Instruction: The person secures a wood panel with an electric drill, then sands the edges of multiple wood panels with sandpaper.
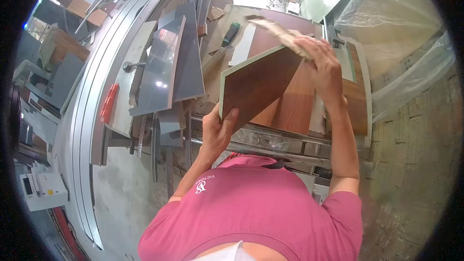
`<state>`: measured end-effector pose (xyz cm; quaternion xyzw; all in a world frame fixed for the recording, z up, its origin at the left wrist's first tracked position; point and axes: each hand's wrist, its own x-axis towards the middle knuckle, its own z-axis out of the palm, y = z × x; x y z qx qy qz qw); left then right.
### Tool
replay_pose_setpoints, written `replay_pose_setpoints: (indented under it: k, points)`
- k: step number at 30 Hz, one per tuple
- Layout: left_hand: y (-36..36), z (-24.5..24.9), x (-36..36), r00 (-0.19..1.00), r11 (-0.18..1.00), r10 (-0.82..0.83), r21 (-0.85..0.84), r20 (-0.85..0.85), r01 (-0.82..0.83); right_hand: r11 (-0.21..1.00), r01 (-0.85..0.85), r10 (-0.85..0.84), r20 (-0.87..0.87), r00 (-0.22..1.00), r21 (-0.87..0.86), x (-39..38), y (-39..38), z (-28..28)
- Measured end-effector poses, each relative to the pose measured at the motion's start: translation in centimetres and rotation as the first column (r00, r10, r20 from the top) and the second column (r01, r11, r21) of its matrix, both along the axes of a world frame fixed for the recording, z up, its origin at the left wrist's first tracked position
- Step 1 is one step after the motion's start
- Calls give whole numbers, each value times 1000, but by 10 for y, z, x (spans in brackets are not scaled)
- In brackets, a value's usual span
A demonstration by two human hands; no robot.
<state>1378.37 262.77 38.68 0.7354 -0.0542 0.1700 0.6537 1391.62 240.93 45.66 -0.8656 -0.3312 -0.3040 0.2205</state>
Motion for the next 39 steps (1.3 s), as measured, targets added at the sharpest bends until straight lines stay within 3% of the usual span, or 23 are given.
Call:
replay_pose_setpoints:
  k: [2, 3, 5, 6, 8, 10, 13, 16, 18, 19, 21, 22, 23, 25, 27, 28, 29, 31, 32, 34, 37, 39]
  points:
    - [1, 2, -2, 999, 1000, 15, -3, -37, -16, 976, 209, -203, -86, 975, 63, 29, -24, -24]
    - [2, 3, -5, 996, 1000, 23, -7, -81, -24, 976, 209, -203, -88, 975, 65, 45, -37, -38]
    - [3, -1, -7, 994, 999, 40, -19, -101, -42, 850, 519, -515, -356, 780, -93, 67, -59, -69]
    - [4, -3, -7, 992, 997, 59, -32, -115, -64, 847, 523, -518, -356, 778, -90, 68, -65, -88]
    - [2, -10, -5, 993, 994, 95, -49, -75, -98, 775, 515, -129, -708, 695, 365, 72, -71, -126]
    - [2, -9, -5, 986, 987, 141, -65, -85, -147, 725, 292, 177, -579, 796, 624, 61, -56, -161]
    - [0, -15, -4, 979, 976, 190, -97, -73, -197, 788, 195, 237, -580, 780, 584, 19, -27, -163]
    - [0, -16, 0, 975, 971, 208, -106, -80, -216, 818, 283, 121, -632, 765, 500, -17, -29, -178]
    - [1, -14, 2, 967, 964, 234, -105, -106, -244, 863, 394, -35, -741, 671, 316, -46, -32, -168]
    - [1, -10, 3, 966, 965, 232, -100, -112, -244, 861, 398, -33, -746, 665, 316, -55, -36, -169]
    - [0, -3, 11, 963, 954, 211, -179, -165, -240, 900, 341, -117, -604, 789, 271, -68, -43, -169]
    - [-1, -3, 15, 960, 918, 164, -321, -226, -232, 900, 341, -116, -605, 788, 272, -76, -43, -160]
    - [-2, -5, 20, 960, 918, 166, -319, -227, -235, 867, 429, -192, -625, 757, 254, -83, -42, -146]
    - [-2, -8, 29, 955, 822, 43, -533, -294, -201, 829, 508, -259, -646, 719, 233, -92, -44, -129]
    - [-7, -10, 38, 943, 830, 61, -507, -328, -230, 846, 464, -298, -490, 820, 262, -98, -50, -124]
    - [-12, -12, 43, 941, 776, 36, -584, -335, -238, 904, 365, -260, -389, 884, 225, -101, -53, -123]
    - [-17, -14, 48, 941, 714, 11, -656, -338, -244, 906, 361, -255, -393, 883, 223, -106, -51, -120]
    - [-19, -21, 58, 939, 666, -41, -710, -342, -230, 984, 40, -17, -136, 991, 171, -117, -43, -113]
    - [-19, -32, 64, 906, 591, -99, -756, -412, -279, 989, -9, 22, -86, 996, 149, -124, -41, -118]
    - [-22, -28, 66, 836, 441, -248, -825, -490, -353, 989, -65, 75, -70, 995, 136, -140, -32, -130]
    - [-25, -39, 67, 790, 373, -346, -847, -505, -378, 982, -99, 120, -125, 985, 161, -149, -39, -148]
    - [-26, -39, 65, 780, 355, -363, -850, -509, -390, 992, 20, -15, -38, 999, 124, -143, -46, -150]
